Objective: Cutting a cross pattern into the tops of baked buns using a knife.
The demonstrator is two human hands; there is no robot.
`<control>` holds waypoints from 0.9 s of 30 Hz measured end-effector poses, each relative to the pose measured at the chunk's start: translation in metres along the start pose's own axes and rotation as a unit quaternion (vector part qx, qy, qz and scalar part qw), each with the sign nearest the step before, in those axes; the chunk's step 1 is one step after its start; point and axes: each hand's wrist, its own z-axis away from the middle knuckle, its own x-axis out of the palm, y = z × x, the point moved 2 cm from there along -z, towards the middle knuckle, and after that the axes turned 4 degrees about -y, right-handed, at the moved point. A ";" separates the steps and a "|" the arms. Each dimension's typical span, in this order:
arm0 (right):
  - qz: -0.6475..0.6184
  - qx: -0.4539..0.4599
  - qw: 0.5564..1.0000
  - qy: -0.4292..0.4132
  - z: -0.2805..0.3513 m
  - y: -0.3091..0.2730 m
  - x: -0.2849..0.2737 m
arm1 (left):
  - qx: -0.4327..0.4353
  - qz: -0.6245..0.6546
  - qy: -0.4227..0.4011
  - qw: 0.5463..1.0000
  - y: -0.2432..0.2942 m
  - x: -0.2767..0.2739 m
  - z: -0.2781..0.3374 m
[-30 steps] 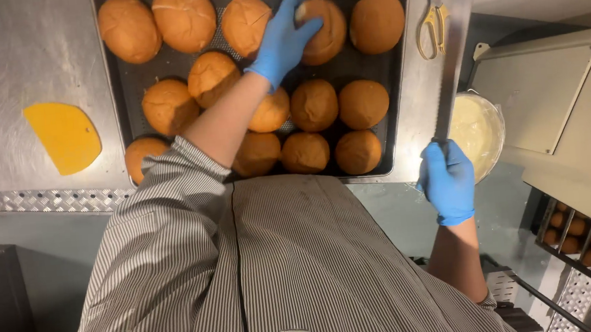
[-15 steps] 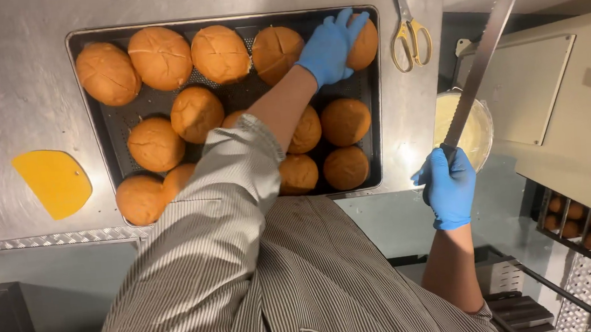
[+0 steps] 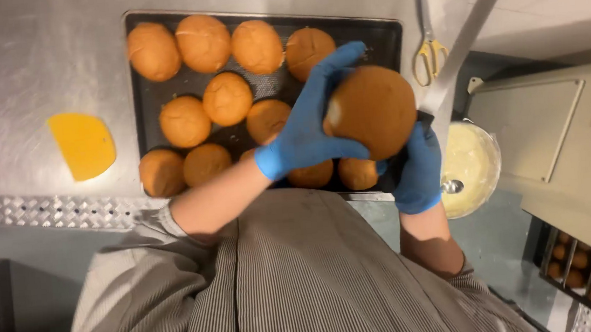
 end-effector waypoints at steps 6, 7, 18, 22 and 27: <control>0.191 -0.029 0.965 -0.177 0.019 0.032 0.039 | -0.092 0.511 0.212 0.828 -0.023 0.009 0.084; 0.191 -0.025 0.964 -0.184 0.030 0.028 0.044 | -0.088 0.508 0.219 0.828 -0.013 0.000 0.090; 0.617 -0.219 0.713 -0.249 0.085 0.013 0.062 | -0.025 0.413 0.159 0.896 0.017 -0.035 0.129; 0.608 -0.188 0.737 -0.228 0.088 0.012 0.062 | -0.051 0.377 0.114 0.918 0.031 -0.010 0.117; 0.630 -0.187 0.711 -0.249 0.098 0.025 0.041 | -0.021 0.528 0.146 0.836 0.051 -0.040 0.111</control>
